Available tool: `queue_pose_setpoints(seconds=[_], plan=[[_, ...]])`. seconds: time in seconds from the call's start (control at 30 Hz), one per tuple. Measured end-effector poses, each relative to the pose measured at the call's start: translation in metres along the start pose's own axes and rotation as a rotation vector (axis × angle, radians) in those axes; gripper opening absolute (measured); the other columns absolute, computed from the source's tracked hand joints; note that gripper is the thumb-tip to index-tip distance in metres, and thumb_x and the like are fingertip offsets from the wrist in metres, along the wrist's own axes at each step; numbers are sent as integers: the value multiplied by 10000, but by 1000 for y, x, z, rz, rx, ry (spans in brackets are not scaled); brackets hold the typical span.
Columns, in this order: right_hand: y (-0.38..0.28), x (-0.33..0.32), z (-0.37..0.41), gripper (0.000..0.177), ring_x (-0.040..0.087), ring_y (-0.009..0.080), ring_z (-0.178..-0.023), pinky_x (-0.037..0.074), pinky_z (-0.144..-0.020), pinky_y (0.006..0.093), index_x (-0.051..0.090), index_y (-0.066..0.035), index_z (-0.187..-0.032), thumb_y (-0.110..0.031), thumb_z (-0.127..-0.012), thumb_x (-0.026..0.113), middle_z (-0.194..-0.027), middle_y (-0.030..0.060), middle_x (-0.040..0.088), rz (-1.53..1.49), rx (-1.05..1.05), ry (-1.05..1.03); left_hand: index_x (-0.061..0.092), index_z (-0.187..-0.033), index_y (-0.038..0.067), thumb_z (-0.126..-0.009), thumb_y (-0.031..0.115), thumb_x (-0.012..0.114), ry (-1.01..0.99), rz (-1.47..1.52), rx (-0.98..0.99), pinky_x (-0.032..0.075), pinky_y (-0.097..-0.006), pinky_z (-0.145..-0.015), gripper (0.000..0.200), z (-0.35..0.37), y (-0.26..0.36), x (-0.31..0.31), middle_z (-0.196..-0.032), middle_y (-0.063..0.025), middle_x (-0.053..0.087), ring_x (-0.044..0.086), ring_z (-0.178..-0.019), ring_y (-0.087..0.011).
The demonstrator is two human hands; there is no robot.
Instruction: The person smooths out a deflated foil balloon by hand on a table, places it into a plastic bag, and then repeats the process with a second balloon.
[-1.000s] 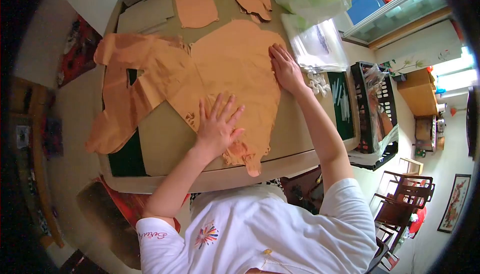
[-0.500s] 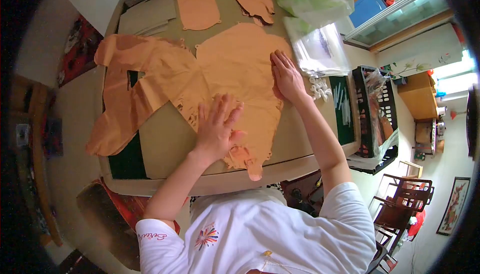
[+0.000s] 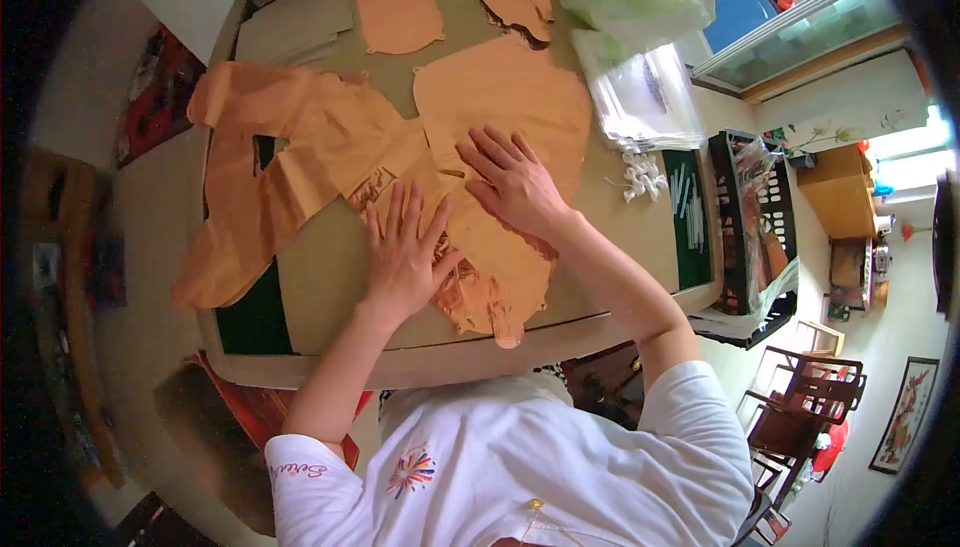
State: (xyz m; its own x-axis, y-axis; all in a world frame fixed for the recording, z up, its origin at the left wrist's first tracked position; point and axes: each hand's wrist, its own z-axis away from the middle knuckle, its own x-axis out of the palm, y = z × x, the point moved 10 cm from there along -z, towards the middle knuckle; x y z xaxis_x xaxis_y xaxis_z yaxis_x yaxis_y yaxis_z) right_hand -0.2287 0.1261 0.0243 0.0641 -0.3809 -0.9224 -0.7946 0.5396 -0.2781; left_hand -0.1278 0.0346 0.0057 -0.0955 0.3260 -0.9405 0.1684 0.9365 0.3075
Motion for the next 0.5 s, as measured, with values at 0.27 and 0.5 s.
queue_pose_setpoints(seconds=[0.27,0.5], plan=[[-9,3,-1,496,357,335,-1333,266,-1103,497,456,-106,-1364,-312,-920,531,-1407,167,430,-8,-27,3,289,-1471,202,-839,408,639,4,28,14,118,-654,-1083,752,2,0,-5,-1516,-205,216,154,-1414,-409],[-9,7,-4,518,349,316,-1347,256,-1109,505,434,-141,-1396,-328,-925,546,-1434,135,413,-4,-49,-38,424,-1400,202,-848,418,628,44,-48,51,160,-655,-1072,627,1,4,-8,-1508,-197,236,179,-1405,-407]])
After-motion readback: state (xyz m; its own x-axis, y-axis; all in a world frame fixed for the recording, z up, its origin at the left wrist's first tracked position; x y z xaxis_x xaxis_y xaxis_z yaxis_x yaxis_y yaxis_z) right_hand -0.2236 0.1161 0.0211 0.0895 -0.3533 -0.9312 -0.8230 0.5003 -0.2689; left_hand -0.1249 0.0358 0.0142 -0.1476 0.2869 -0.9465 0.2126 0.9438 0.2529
